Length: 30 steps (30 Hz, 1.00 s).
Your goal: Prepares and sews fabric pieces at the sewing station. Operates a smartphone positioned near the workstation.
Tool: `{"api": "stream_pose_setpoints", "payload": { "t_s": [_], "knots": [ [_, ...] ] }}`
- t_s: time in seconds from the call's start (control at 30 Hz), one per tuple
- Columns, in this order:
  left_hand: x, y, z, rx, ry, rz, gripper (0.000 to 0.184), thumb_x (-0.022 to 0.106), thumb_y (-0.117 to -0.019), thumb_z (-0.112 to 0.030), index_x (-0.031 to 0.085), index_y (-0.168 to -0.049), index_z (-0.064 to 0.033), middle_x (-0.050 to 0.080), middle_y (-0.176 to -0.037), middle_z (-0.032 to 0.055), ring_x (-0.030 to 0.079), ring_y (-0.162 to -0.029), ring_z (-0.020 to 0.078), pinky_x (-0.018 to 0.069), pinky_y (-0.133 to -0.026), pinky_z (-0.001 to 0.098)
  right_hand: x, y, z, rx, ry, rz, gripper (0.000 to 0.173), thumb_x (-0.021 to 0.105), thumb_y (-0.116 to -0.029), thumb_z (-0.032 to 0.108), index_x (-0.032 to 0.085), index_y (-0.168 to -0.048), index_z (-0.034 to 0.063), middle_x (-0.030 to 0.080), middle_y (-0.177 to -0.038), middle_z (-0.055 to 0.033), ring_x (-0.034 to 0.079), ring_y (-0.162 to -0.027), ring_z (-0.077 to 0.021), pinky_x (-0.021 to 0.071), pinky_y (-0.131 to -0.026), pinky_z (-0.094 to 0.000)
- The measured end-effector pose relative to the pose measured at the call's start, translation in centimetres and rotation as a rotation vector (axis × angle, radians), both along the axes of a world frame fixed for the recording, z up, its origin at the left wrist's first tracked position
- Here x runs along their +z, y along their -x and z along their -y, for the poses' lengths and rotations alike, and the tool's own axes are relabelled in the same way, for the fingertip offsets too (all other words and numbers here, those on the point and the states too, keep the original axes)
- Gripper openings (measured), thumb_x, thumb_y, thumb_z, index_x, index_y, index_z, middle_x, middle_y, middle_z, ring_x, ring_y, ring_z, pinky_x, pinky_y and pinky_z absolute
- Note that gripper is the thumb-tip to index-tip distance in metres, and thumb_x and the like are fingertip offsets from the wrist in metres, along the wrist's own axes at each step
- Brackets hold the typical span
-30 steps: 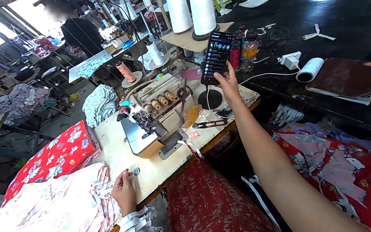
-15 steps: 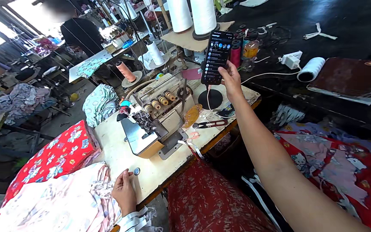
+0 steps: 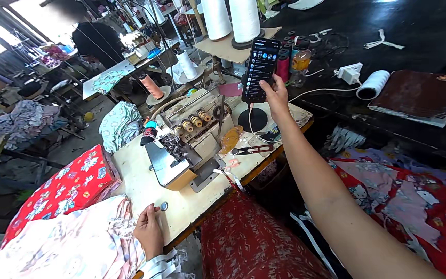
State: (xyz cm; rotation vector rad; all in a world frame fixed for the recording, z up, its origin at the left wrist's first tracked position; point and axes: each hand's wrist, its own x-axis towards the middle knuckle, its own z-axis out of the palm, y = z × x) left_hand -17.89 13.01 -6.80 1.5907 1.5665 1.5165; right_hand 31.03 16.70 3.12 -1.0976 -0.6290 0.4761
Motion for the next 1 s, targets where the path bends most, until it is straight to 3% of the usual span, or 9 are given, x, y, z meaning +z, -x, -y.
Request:
{"api": "stream_pose_setpoints", "payload": {
  "t_s": [0.27,0.47,1.0],
  "knots": [
    [0.03,-0.1,-0.03,-0.002,0.0,-0.001,0.023,0.053,-0.104,-0.009,0.068,-0.101,0.0084,0.069,-0.079,-0.0035,0.061,-0.072,-0.0102,0.0496,-0.071,0.0084,-0.17,-0.18,0.05,-0.012,0.02,0.0,0.046,0.049,-0.1083,0.024,0.045,-0.149,0.0033,0.058,-0.13,-0.0192,0.065,-0.106,-0.0216,0.0554,-0.088,-0.0366],
    [-0.13,0.0,-0.12,-0.015,-0.005,0.012,0.023,0.053,-0.1035,-0.009,0.068,-0.102,0.0087,0.069,-0.08,-0.0029,0.062,-0.073,-0.009,0.051,-0.072,0.0095,-0.03,-0.04,0.15,0.002,0.01,0.009,0.051,0.06,-0.1035,0.018,0.043,-0.148,0.0016,0.061,-0.124,-0.0186,0.067,-0.101,-0.0192,0.0573,-0.084,-0.034],
    [-0.08,-0.05,-0.09,-0.008,0.001,0.021,0.022,0.053,-0.1035,-0.008,0.068,-0.1,0.0076,0.07,-0.079,-0.0043,0.062,-0.071,-0.0098,0.0504,-0.07,0.0089,-0.14,-0.21,-0.11,-0.017,0.019,0.028,0.049,0.062,-0.1029,0.018,0.046,-0.145,0.0009,0.063,-0.119,-0.017,0.067,-0.097,-0.0178,0.057,-0.082,-0.0332]
  ]
}}
